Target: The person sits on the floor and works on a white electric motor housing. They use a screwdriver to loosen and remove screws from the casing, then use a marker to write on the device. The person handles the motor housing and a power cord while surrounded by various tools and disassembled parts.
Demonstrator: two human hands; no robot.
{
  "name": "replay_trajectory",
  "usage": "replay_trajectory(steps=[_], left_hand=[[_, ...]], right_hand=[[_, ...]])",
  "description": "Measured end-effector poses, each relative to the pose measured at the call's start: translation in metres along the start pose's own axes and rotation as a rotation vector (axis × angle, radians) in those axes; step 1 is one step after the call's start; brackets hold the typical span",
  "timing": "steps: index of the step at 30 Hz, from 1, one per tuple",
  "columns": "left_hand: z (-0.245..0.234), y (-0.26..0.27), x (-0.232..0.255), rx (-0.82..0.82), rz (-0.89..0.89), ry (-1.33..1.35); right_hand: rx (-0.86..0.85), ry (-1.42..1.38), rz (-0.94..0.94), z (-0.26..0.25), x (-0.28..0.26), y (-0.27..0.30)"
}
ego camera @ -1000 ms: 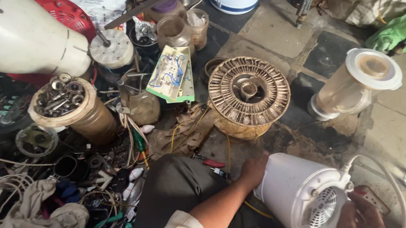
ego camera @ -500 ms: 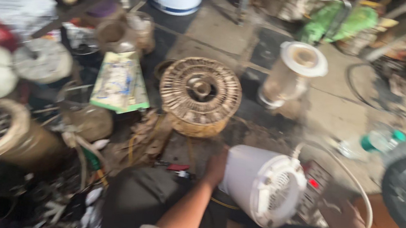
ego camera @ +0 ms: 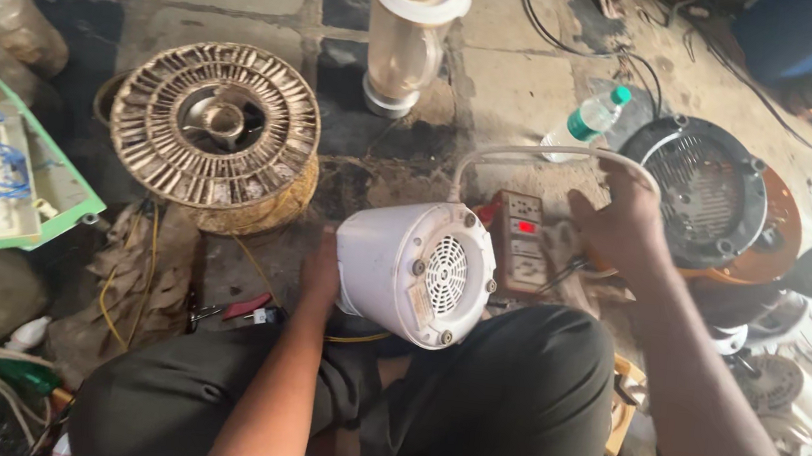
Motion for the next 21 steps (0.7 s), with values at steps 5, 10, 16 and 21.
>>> replay_trajectory(steps=[5,10,16,21], left_hand=[[-0.004,0.008,0.011,-0.026,0.058,0.047],[-0.002,0.022,0.018,-0.052,0.066,0.162],[-0.005,0.027,0.025,-0.055,0.064,0.134],[-0.014,0.058,0.061,0.008,0.248,0.207]], right_hand=[[0.084,0.11,-0.14,0.021,0.008,0.017],[-0.195,-0.22,0.219,0.069,0.038,0.025],[-0.272,-0.738,0.497,0.184,0.012,0.079],[0.142,-0.685,0.424,0.188,-0.013,0.102]])
Point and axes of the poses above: each hand's wrist, its own y-axis away from the middle knuckle, its own z-axis out of the palm, x = y × z, the point moved 10 cm from there along -y, towards the middle knuckle, and after that the axes turned 7 degrees about -x, right-handed, at the moved point
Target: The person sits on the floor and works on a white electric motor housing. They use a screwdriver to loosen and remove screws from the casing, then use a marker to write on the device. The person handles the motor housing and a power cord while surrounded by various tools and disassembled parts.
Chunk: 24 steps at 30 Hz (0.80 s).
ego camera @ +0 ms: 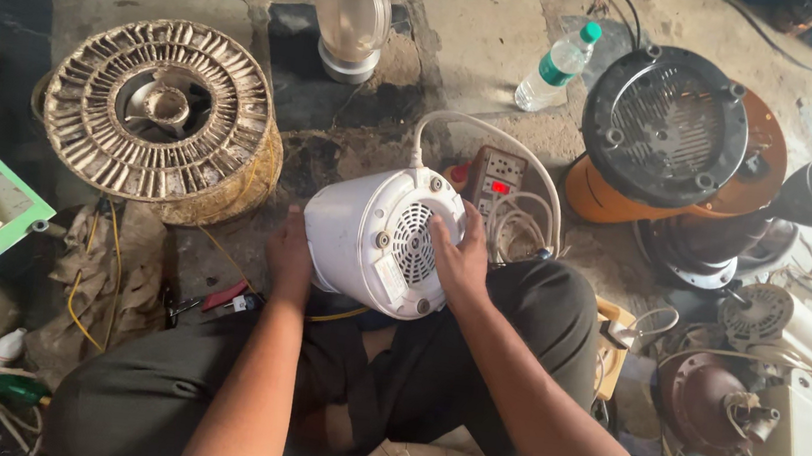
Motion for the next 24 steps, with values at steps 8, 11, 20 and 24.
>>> replay_trajectory(steps=[8,11,20,24], left_hand=[[0.021,0.161,0.178,0.007,0.733,-0.357],[0.04,0.197,0.206,0.016,0.851,-0.551],[0.0,0.08,0.213,-0.023,0.51,-0.646],[-0.012,0.054,0.21,-0.061,0.493,-0.635]], right_hand=[[-0.014,-0.047,0.078,-0.008,-0.023,0.011],[-0.027,0.076,0.096,-0.007,-0.038,0.022],[-0.378,0.04,-0.137,-0.016,-0.109,0.064],[0.287,0.529,-0.75,-0.114,-0.165,0.081]])
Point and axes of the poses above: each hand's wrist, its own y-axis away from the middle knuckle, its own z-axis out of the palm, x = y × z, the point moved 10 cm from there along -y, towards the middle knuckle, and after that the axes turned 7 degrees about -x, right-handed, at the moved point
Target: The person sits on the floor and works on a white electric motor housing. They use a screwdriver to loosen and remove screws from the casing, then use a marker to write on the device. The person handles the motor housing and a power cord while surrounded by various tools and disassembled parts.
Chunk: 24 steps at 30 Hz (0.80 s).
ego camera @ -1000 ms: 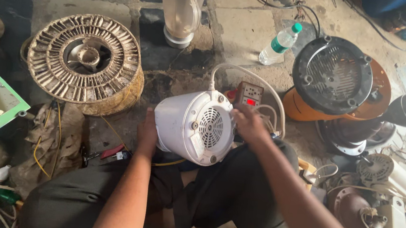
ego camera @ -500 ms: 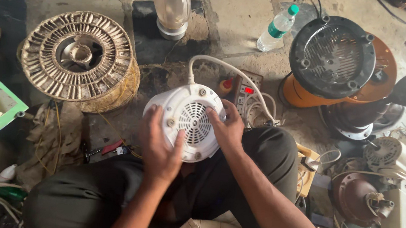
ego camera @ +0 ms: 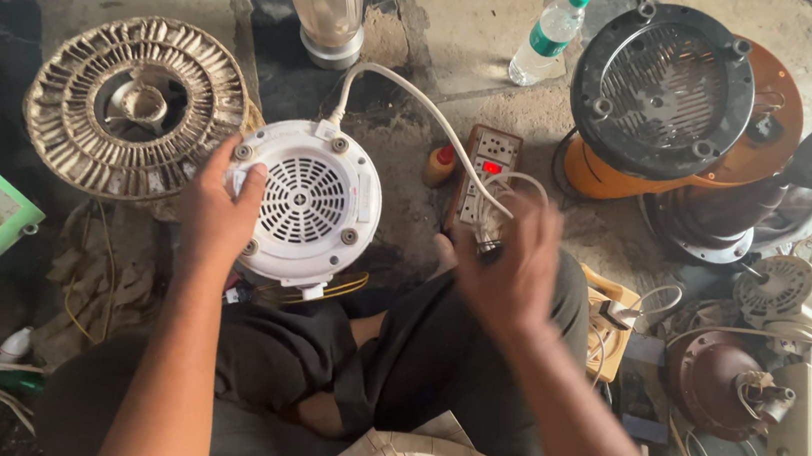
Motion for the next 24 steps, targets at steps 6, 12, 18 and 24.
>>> replay_trajectory(steps=[6,12,18,24], left_hand=[[0.0,-0.005,-0.005,0.041,0.055,0.05],[-0.005,0.003,0.001,0.063,0.066,0.037],[-0.003,0.008,0.018,0.046,0.144,-0.037],[-0.001,0.013,0.022,0.01,0.129,-0.013]], right_hand=[[-0.675,-0.195,0.242,0.08,0.141,-0.008],[-0.284,-0.438,0.506,0.037,0.177,-0.049],[-0.157,-0.427,0.547,-0.002,0.176,-0.098],[-0.208,-0.46,0.564,-0.021,0.171,-0.125]])
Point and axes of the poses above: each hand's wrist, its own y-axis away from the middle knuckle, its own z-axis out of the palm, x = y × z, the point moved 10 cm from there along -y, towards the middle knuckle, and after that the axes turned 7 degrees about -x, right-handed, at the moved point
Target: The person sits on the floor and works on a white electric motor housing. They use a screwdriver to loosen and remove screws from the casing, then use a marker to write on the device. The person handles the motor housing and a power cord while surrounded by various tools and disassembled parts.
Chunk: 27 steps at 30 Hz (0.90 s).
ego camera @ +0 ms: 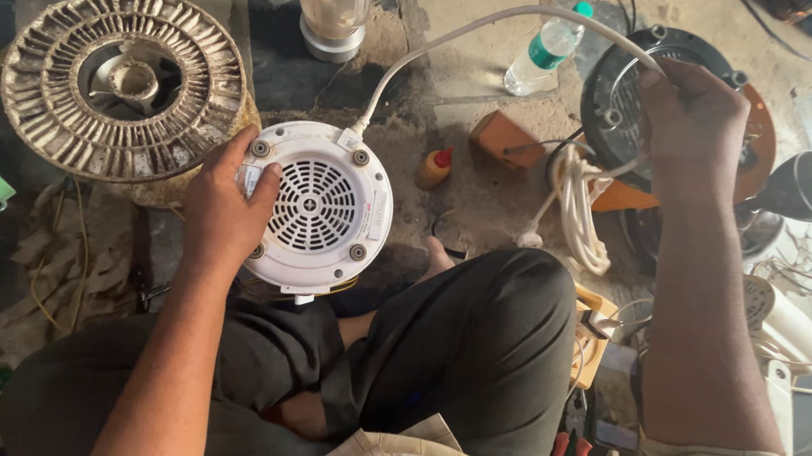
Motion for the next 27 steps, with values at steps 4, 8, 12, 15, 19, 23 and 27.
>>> replay_trajectory(steps=[4,8,12,15,19,23,27], left_hand=[[-0.002,-0.001,0.0,0.01,0.006,0.007],[-0.004,0.001,0.0,0.028,0.04,0.012],[-0.005,0.003,-0.002,0.013,0.0,-0.013],[-0.009,0.011,0.005,0.035,0.045,0.005],[-0.016,0.019,0.002,0.058,0.056,0.051],[-0.026,0.021,-0.018,-0.01,-0.022,0.134],[-0.033,0.023,-0.027,-0.028,-0.06,0.121]], right_hand=[[-0.1,-0.086,0.114,0.001,-0.014,0.009],[-0.207,-0.32,0.325,0.004,-0.002,0.022],[-0.467,-0.714,0.288,0.015,-0.007,0.026],[-0.474,-0.641,0.289,0.022,-0.005,0.056],[-0.453,-0.421,0.455,0.051,0.01,0.147],[-1.084,-0.551,0.563,0.119,0.001,0.194],[-0.645,0.283,-0.021,0.145,0.018,0.084]])
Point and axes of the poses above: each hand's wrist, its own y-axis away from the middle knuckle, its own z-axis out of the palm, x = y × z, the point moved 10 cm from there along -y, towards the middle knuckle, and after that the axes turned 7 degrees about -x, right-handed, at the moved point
